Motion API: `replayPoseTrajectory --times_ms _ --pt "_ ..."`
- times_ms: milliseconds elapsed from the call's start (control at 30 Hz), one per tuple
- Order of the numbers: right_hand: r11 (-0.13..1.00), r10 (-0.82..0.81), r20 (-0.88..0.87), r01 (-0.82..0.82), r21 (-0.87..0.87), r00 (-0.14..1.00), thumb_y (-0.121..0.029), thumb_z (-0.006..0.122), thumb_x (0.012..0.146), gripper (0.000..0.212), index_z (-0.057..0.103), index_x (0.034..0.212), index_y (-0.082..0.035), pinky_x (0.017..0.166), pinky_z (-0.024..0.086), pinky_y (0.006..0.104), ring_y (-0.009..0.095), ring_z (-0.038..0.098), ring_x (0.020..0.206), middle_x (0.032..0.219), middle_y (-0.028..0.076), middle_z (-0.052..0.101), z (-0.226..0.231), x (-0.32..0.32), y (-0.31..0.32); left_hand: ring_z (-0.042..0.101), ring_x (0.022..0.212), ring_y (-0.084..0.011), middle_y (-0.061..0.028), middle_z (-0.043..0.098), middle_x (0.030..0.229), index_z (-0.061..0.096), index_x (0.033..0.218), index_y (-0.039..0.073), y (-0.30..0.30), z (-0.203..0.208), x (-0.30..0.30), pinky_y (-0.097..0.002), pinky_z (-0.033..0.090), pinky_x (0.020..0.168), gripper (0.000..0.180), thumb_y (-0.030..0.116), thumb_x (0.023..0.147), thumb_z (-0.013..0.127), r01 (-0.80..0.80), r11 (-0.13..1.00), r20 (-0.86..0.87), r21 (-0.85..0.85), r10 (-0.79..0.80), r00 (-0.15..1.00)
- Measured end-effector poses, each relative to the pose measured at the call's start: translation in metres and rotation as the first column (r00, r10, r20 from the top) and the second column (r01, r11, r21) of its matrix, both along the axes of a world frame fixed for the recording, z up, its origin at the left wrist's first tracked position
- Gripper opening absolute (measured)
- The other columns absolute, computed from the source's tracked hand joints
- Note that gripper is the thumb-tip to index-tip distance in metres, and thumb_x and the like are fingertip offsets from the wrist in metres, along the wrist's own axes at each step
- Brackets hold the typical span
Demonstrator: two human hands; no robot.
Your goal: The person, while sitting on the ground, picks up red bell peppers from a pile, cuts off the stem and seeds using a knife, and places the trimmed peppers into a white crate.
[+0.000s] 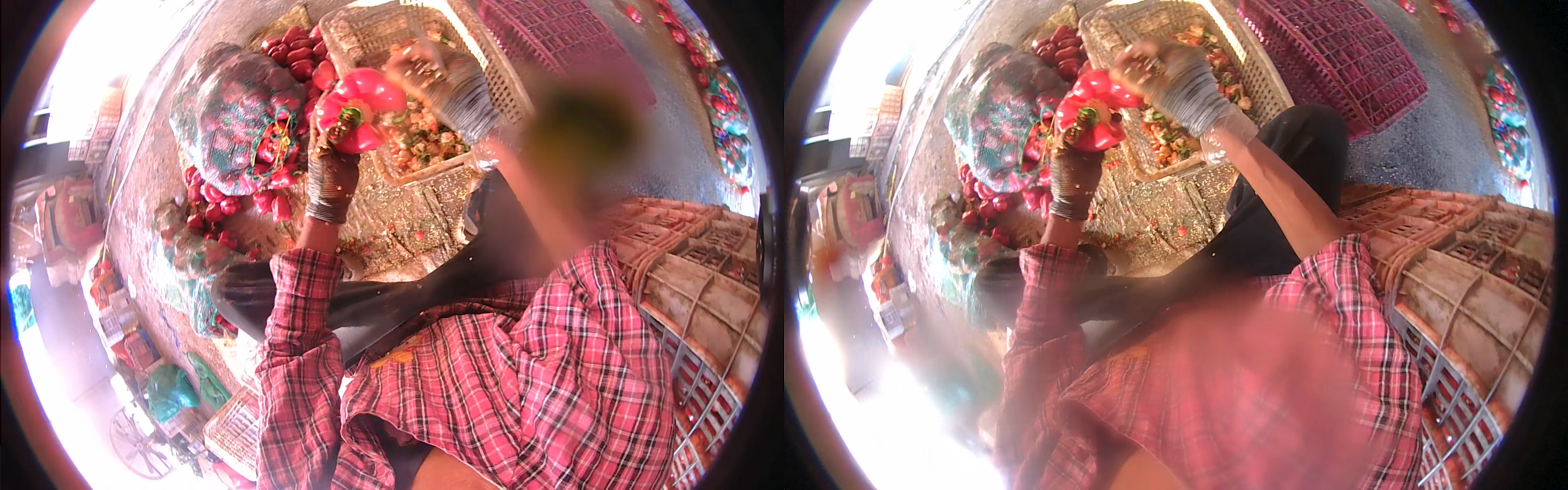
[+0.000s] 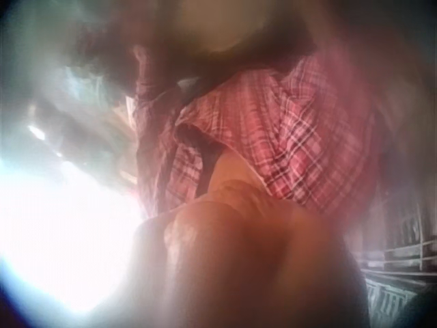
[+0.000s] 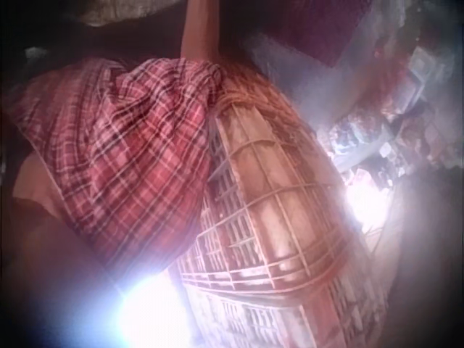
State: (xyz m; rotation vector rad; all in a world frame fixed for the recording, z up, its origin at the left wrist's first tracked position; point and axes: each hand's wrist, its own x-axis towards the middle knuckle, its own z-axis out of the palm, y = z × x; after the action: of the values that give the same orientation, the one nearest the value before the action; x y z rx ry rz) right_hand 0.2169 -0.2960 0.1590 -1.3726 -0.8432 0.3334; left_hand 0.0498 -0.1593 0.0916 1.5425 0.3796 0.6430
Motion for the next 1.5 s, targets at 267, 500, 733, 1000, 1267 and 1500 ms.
replayPoseTrajectory --times_ms 267,500,733,1000,1267,1500 --pt "0.81 0.351 -0.142 -0.376 -0.451 0.925 -0.033 0.07 0.072 0.036 0.063 0.098 -0.009 0.075 0.047 0.0326 0.021 0.062 0.079 0.086 0.011 0.065 -0.069 -0.051 0.029 0.055 0.1 -0.0206 -0.0074 0.053 0.114 0.045 0.121 0.01 -0.041 -0.002 -0.04 -0.0331 0.049 0.082 0.037 0.016 0.085 0.053 -0.086 0.852 0.128 -0.516 0.176 0.976" --pt "0.684 0.397 -0.526 -0.624 -0.377 0.752 -0.01 0.073 0.071 0.038 0.058 0.104 -0.002 0.077 0.046 0.023 0.011 0.058 0.086 0.098 0.003 0.062 -0.052 -0.081 0.029 0.056 0.095 -0.0148 -0.0043 0.057 0.105 0.043 0.119 0.009 -0.044 -0.032 -0.055 -0.0308 0.046 0.082 0.039 0.019 0.085 0.058 -0.21 0.785 0.044 -0.583 0.288 0.956" --pt "0.653 0.664 -0.612 -0.732 0.194 0.43 -0.008 0.063 0.08 0.04 0.047 0.116 0.001 0.077 0.045 0.0245 0.01 0.053 0.084 0.096 0.0 0.058 -0.115 -0.085 0.02 0.056 0.093 -0.0156 -0.007 0.055 0.106 0.043 0.121 0.005 -0.05 -0.035 -0.058 -0.0298 0.046 0.083 0.049 0.031 0.083 0.062 -0.249 0.828 0.14 -0.503 0.363 0.921" --pt "0.689 0.45 -0.391 -0.591 -0.419 0.803 -0.016 0.072 0.071 0.028 0.054 0.089 -0.004 0.057 0.044 0.0279 0.014 0.053 0.063 0.067 0.001 0.054 -0.1 -0.101 0.033 0.055 0.098 -0.0167 -0.0071 0.056 0.11 0.047 0.119 0.007 -0.052 -0.058 -0.062 -0.031 0.046 0.085 0.03 0.017 0.091 0.049 -0.361 0.721 0.042 -0.591 0.474 0.879" --pt "0.813 0.319 -0.27 -0.409 -0.415 0.908 -0.025 0.076 0.067 0.032 0.051 0.066 -0.005 0.051 0.039 0.0269 0.01 0.043 0.053 0.057 0.0 0.048 -0.114 -0.1 0.028 0.055 0.1 -0.0239 -0.0128 0.056 0.112 0.048 0.119 0.001 -0.051 -0.058 -0.057 -0.0374 0.045 0.087 0.038 0.024 0.09 0.046 0.031 0.47 0.17 -0.882 0.256 0.952" --pt "0.884 0.347 -0.705 -0.468 0.024 0.619 -0.022 0.07 0.077 0.021 0.06 0.086 -0.005 0.048 0.049 0.0231 0.009 0.055 0.052 0.061 0.0 0.057 -0.095 -0.099 0.015 0.052 0.104 -0.0247 -0.0135 0.054 0.114 0.042 0.124 0.002 -0.047 -0.061 -0.053 -0.0381 0.04 0.094 0.041 0.025 0.09 0.043 0.269 0.69 0.317 -0.672 -0.06 0.947"
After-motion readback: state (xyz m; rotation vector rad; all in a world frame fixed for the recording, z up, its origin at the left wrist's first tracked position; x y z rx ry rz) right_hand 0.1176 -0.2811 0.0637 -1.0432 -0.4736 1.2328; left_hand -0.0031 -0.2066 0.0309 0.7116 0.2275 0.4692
